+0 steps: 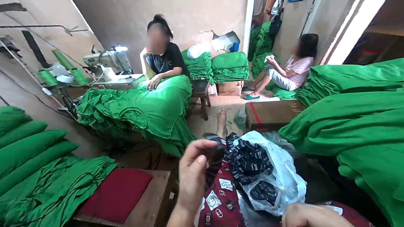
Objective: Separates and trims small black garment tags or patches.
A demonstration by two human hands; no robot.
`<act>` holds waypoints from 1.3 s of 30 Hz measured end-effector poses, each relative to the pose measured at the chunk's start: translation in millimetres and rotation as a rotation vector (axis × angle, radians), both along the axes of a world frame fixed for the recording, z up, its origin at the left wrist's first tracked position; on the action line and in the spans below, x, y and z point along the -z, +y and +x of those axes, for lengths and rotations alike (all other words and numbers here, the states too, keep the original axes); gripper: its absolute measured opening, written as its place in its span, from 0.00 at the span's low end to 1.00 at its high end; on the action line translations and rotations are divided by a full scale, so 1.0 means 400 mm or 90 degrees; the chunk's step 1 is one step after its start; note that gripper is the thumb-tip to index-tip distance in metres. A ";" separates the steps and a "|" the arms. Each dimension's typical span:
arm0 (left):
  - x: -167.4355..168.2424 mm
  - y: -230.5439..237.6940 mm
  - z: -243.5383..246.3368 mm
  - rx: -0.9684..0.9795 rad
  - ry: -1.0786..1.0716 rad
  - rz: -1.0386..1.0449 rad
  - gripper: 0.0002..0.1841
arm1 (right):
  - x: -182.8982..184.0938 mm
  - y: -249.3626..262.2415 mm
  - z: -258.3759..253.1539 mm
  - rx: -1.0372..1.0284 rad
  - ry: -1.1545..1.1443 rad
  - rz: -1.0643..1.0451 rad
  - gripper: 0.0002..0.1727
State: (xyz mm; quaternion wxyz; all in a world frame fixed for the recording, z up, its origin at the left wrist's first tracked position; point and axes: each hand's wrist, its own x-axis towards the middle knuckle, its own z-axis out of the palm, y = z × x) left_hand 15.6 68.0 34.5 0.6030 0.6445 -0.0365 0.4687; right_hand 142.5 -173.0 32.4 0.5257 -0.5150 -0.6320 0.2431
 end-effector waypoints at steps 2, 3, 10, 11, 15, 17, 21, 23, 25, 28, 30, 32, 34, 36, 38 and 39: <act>0.026 -0.038 0.033 0.022 0.035 0.020 0.10 | 0.009 0.017 0.003 0.043 -0.010 0.001 0.13; 0.039 -0.055 0.049 0.019 0.040 0.034 0.08 | 0.014 0.026 0.006 0.059 -0.013 0.006 0.11; 0.106 -0.105 0.115 0.043 0.063 0.123 0.16 | 0.032 0.047 0.072 0.137 0.001 0.099 0.08; 0.109 -0.104 0.117 0.053 0.074 0.142 0.16 | 0.028 0.046 0.079 0.148 0.005 0.101 0.08; 0.106 -0.105 0.121 0.130 0.101 0.156 0.18 | 0.014 0.051 0.096 0.171 0.058 0.073 0.18; 0.103 -0.108 0.121 0.162 0.096 0.188 0.22 | 0.007 0.056 0.105 0.153 0.118 0.042 0.28; 0.098 -0.107 0.120 0.187 0.082 0.309 0.24 | 0.013 0.062 0.128 0.097 0.229 -0.018 0.35; 0.097 -0.107 0.119 0.206 0.078 0.345 0.23 | 0.022 0.060 0.134 0.077 0.267 -0.058 0.31; 0.100 -0.109 0.119 0.217 0.078 0.359 0.23 | 0.028 0.058 0.136 0.074 0.295 -0.090 0.20; 0.105 -0.114 0.123 0.211 0.081 0.351 0.23 | 0.035 0.056 0.143 0.090 0.277 -0.081 0.07; 0.115 -0.120 0.125 0.198 0.105 0.303 0.22 | 0.038 0.055 0.143 0.118 0.259 -0.065 0.05; 0.126 -0.132 0.126 0.187 0.148 0.227 0.27 | 0.038 0.056 0.140 0.162 0.238 -0.040 0.03; 0.136 -0.149 0.129 0.170 0.189 0.144 0.39 | 0.038 0.057 0.136 0.214 0.214 -0.021 0.03; 0.142 -0.166 0.132 0.169 0.223 0.074 0.40 | 0.035 0.057 0.134 0.259 0.199 -0.016 0.03; 0.138 -0.178 0.135 0.176 0.243 0.031 0.35 | 0.033 0.055 0.136 0.290 0.190 -0.012 0.03; 0.135 -0.179 0.136 0.187 0.246 0.018 0.33 | 0.034 0.054 0.139 0.306 0.184 -0.008 0.04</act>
